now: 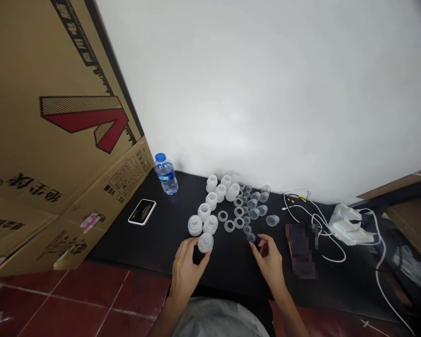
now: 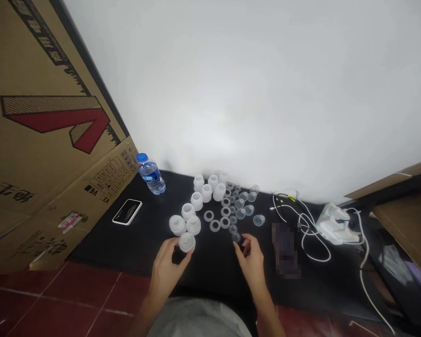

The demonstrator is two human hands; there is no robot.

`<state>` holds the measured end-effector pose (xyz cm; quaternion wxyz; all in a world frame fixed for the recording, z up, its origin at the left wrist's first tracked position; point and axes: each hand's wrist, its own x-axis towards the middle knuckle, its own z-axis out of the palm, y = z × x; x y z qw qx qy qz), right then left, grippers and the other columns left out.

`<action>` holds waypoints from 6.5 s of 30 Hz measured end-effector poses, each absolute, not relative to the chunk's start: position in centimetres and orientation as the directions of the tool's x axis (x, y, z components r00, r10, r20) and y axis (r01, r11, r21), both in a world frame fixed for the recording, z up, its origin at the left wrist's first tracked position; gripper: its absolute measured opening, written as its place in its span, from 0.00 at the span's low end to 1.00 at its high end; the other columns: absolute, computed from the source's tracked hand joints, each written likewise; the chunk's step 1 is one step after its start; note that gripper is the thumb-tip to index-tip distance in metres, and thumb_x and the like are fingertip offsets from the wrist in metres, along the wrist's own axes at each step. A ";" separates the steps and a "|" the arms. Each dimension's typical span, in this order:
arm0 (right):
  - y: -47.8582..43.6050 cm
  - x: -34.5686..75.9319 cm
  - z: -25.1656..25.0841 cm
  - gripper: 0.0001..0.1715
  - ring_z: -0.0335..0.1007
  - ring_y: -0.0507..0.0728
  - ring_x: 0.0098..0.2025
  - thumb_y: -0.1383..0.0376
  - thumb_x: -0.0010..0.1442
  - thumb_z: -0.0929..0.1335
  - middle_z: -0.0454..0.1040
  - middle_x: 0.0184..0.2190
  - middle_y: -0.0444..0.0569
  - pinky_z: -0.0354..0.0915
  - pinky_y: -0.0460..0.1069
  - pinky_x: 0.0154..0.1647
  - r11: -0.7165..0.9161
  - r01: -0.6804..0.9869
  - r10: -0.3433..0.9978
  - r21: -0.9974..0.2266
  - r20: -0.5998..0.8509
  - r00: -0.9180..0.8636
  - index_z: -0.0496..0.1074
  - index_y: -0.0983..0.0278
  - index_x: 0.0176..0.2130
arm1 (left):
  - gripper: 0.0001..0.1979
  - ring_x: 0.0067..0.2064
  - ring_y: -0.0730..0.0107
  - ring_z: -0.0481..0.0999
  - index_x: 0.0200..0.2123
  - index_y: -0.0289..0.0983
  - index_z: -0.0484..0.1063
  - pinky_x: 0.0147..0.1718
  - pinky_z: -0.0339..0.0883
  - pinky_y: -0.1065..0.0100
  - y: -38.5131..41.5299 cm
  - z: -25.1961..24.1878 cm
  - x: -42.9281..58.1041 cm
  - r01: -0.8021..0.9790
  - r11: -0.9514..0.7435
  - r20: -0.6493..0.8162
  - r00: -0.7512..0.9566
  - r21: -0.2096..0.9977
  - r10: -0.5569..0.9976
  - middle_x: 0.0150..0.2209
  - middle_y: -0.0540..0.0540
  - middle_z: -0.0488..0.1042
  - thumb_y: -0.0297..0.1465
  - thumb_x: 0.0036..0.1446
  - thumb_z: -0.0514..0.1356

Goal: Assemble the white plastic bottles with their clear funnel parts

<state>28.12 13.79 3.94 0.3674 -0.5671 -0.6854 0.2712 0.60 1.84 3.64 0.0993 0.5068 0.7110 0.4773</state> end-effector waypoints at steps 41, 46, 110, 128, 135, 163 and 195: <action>13.2 28.9 2.8 0.27 0.80 0.61 0.33 0.40 0.70 0.69 0.82 0.32 0.51 0.74 0.52 0.37 0.192 0.304 0.980 -0.933 0.170 -0.099 0.79 0.60 0.42 | 0.08 0.44 0.62 0.78 0.40 0.41 0.70 0.45 0.73 0.63 1.0 3.4 6.8 0.598 -0.202 0.319 -0.095 0.776 0.943 0.40 0.45 0.75 0.31 0.77 0.55; 13.6 28.8 2.8 0.26 0.80 0.61 0.33 0.41 0.70 0.70 0.82 0.32 0.51 0.74 0.51 0.35 0.163 0.256 0.984 -0.953 0.140 -0.106 0.78 0.60 0.43 | 0.08 0.44 0.61 0.78 0.40 0.41 0.71 0.45 0.73 0.62 1.9 4.3 6.4 0.584 -0.210 0.319 -0.089 0.784 0.943 0.40 0.45 0.76 0.32 0.76 0.55; 13.3 24.0 3.4 0.28 0.85 0.65 0.40 0.49 0.65 0.76 0.87 0.45 0.57 0.79 0.54 0.34 -0.052 -0.082 0.965 -0.995 -0.029 -0.262 0.75 0.59 0.58 | 0.21 0.56 0.55 0.84 0.66 0.43 0.72 0.56 0.83 0.52 9.1 2.5 7.5 0.209 -0.218 0.256 -0.172 0.953 0.951 0.59 0.38 0.78 0.39 0.74 0.62; 13.1 24.4 5.7 0.32 0.80 0.66 0.58 0.51 0.68 0.77 0.82 0.55 0.55 0.70 0.60 0.61 -0.131 -0.160 0.835 -0.978 -0.022 -0.550 0.68 0.53 0.65 | 0.18 0.49 0.60 0.83 0.61 0.44 0.79 0.51 0.83 0.57 8.9 2.2 7.5 0.105 -0.221 0.236 -0.175 0.970 0.956 0.50 0.42 0.78 0.36 0.70 0.67; 13.1 24.1 5.8 0.40 0.78 0.66 0.61 0.53 0.68 0.77 0.81 0.58 0.54 0.67 0.62 0.65 -0.170 -0.202 0.808 -0.965 -0.019 -0.589 0.62 0.49 0.71 | 0.19 0.49 0.59 0.84 0.60 0.42 0.80 0.50 0.84 0.57 9.3 2.3 7.5 0.002 -0.206 0.203 -0.190 0.979 0.961 0.49 0.42 0.77 0.39 0.69 0.69; 14.0 25.0 6.1 0.25 0.83 0.64 0.42 0.49 0.60 0.81 0.87 0.46 0.54 0.75 0.54 0.43 -0.112 0.003 0.927 -0.994 -0.106 -0.359 0.84 0.58 0.51 | 0.11 0.55 0.57 0.85 0.54 0.42 0.81 0.54 0.82 0.56 8.9 3.0 7.5 0.193 -0.253 0.287 -0.178 0.948 0.941 0.54 0.41 0.84 0.35 0.74 0.62; 26.2 19.3 11.7 0.16 0.74 0.69 0.50 0.56 0.76 0.66 0.83 0.47 0.59 0.68 0.63 0.55 0.657 0.632 0.738 -0.411 0.520 -0.430 0.79 0.62 0.43 | 0.21 0.54 0.57 0.78 0.61 0.40 0.72 0.58 0.73 0.54 7.6 3.9 6.8 0.187 -0.238 0.258 -0.091 0.953 0.962 0.52 0.39 0.77 0.42 0.80 0.46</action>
